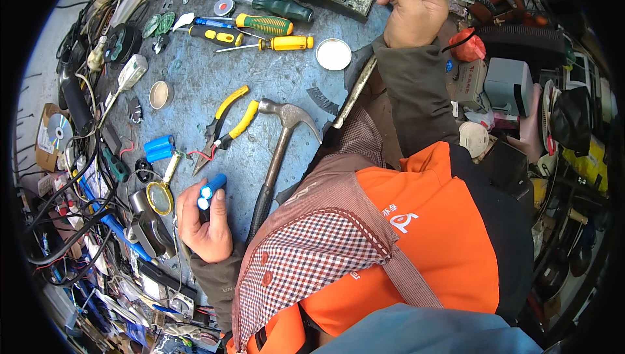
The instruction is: The person solders wires to two blue cylindrical batteries using a soldering iron and solder wire. They then use pliers to strip and trim wires and connect the batteries to a small circuit board.
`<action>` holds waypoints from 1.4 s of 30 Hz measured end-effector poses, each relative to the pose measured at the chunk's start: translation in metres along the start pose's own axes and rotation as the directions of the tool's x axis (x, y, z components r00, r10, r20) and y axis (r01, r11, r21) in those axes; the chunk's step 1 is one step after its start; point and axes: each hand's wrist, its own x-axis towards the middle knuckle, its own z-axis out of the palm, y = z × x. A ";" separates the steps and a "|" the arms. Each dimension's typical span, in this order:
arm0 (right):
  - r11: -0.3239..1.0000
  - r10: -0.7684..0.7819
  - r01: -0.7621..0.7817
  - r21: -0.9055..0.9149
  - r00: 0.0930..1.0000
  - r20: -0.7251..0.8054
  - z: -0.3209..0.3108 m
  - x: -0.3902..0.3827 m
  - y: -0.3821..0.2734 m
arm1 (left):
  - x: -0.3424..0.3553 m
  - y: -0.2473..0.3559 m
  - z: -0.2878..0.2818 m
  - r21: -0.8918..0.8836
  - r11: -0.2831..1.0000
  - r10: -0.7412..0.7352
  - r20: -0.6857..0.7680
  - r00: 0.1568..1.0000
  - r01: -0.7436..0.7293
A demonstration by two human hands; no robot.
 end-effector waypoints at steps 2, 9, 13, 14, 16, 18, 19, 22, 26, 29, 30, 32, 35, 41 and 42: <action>1.000 0.005 -0.005 0.004 1.000 -0.014 -0.001 0.000 0.003 | 0.000 0.001 0.000 0.014 1.000 0.009 0.001 1.000 -0.009; 0.995 -0.034 0.032 -0.092 0.999 -0.013 0.001 -0.001 -0.006 | 0.001 0.003 0.000 0.043 0.999 0.026 0.004 1.000 -0.026; 1.000 0.011 -0.011 0.000 0.999 0.034 0.003 0.002 0.006 | 0.001 0.004 0.000 0.052 0.998 0.021 0.007 1.000 -0.021; 1.000 0.016 -0.016 -0.007 0.999 0.030 0.004 0.001 0.007 | 0.001 0.003 0.000 0.050 0.999 0.020 0.007 1.000 -0.020; 1.000 0.029 -0.029 -0.008 0.999 0.028 0.007 -0.001 0.008 | 0.001 0.003 0.000 0.046 0.999 0.019 0.006 1.000 -0.019; 0.999 0.045 -0.045 0.001 0.999 0.027 0.008 -0.002 0.007 | 0.002 0.001 -0.001 0.055 0.998 0.027 0.008 1.000 -0.027; 0.999 0.048 -0.049 0.010 0.999 0.024 0.007 -0.002 0.008 | 0.003 0.001 -0.001 0.060 0.998 0.032 0.011 0.999 -0.032; 0.998 0.053 -0.055 0.039 0.998 0.039 0.011 -0.002 0.012 | -0.001 0.004 -0.001 0.060 0.998 0.023 0.000 1.000 -0.023; 0.998 0.048 -0.049 0.040 0.998 0.036 0.011 -0.002 0.013 | 0.002 0.003 0.000 0.054 0.998 0.033 0.004 0.999 -0.034; 0.998 0.052 -0.053 0.039 0.998 0.030 0.010 -0.002 0.014 | 0.003 0.003 0.000 0.053 0.998 0.036 0.007 0.999 -0.036; 0.998 0.055 -0.056 0.040 0.998 0.029 0.010 -0.002 0.015 | 0.002 0.003 0.000 0.053 0.998 0.032 0.005 0.999 -0.033; 0.997 0.065 -0.067 0.041 0.997 0.035 0.010 -0.002 0.015 | 0.001 0.002 0.000 0.050 0.998 0.027 0.002 1.000 -0.027; 0.997 0.066 -0.068 0.043 0.997 0.035 0.009 -0.002 0.017 | 0.001 0.003 0.000 0.046 0.999 0.024 0.001 1.000 -0.024; 0.992 0.080 -0.080 0.101 0.997 0.009 0.010 -0.005 0.014 | 0.002 0.002 0.000 0.024 1.000 0.016 0.001 1.000 -0.016; 0.990 0.082 -0.082 0.112 0.997 0.005 0.011 -0.005 0.013 | 0.001 0.002 0.000 0.022 1.000 0.012 0.000 1.000 -0.012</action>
